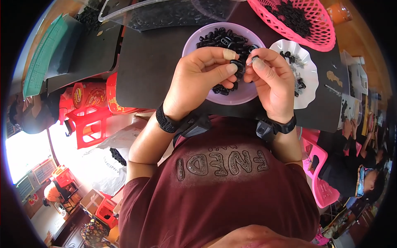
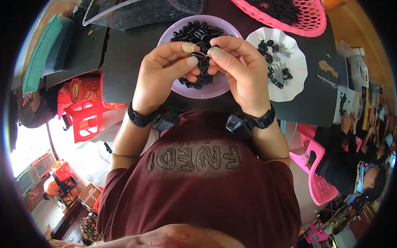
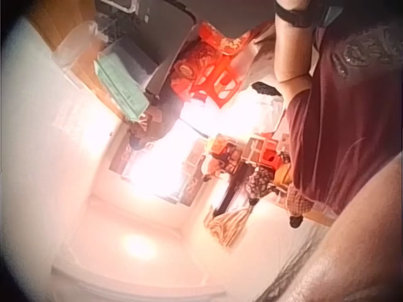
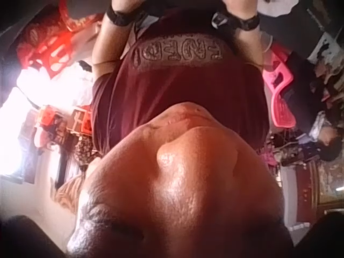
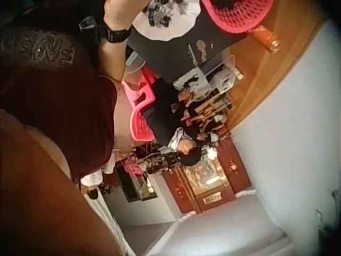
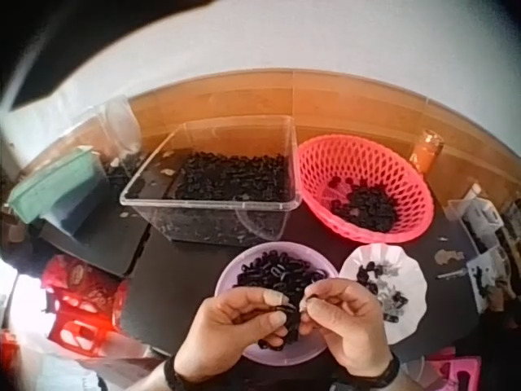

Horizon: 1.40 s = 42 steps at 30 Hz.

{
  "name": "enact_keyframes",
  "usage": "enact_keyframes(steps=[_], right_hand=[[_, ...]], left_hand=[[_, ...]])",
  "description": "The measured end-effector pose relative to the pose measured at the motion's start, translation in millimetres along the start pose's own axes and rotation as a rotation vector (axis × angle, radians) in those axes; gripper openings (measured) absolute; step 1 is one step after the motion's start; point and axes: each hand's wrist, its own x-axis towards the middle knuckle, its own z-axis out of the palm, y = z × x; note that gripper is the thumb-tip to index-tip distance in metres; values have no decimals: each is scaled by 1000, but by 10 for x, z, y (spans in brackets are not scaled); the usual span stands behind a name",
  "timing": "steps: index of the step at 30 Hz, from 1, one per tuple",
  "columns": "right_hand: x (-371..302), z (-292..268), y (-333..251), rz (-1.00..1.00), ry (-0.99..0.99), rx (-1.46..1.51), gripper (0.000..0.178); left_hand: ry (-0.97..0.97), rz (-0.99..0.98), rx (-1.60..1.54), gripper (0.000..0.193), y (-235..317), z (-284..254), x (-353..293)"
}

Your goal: The person assembles plastic cord locks by hand, fitting springs and plungers into the cord lock housings taken from plates on the table.

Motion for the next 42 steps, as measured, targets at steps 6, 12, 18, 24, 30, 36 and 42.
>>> enact_keyframes(steps=[6, 12, 18, 24, 30, 36, 42], right_hand=[[49, 71, -60, -71, 22, -357, 19], [51, 104, -145, -34, 32, -573, 18], [74, 97, -212, -27, -5, -691, 16], [90, 126, -253, -6, -64, -767, 16], [87, 131, -247, -2, -84, -844, 16], [92, 95, -199, -103, -137, -933, 19], [48, 49, -129, -284, -217, -1048, 38]], left_hand=[[61, 2, 119, 23, -43, -6, -40], [119, 6, 133, 23, -93, 37, -67], [101, 55, 186, 26, -105, 32, -80], [98, 103, 259, 23, -137, 4, -88], [123, 146, 304, 18, -186, 10, -81], [160, 155, 248, 14, -195, 33, -86], [163, 125, 107, 11, -172, 5, -65]])
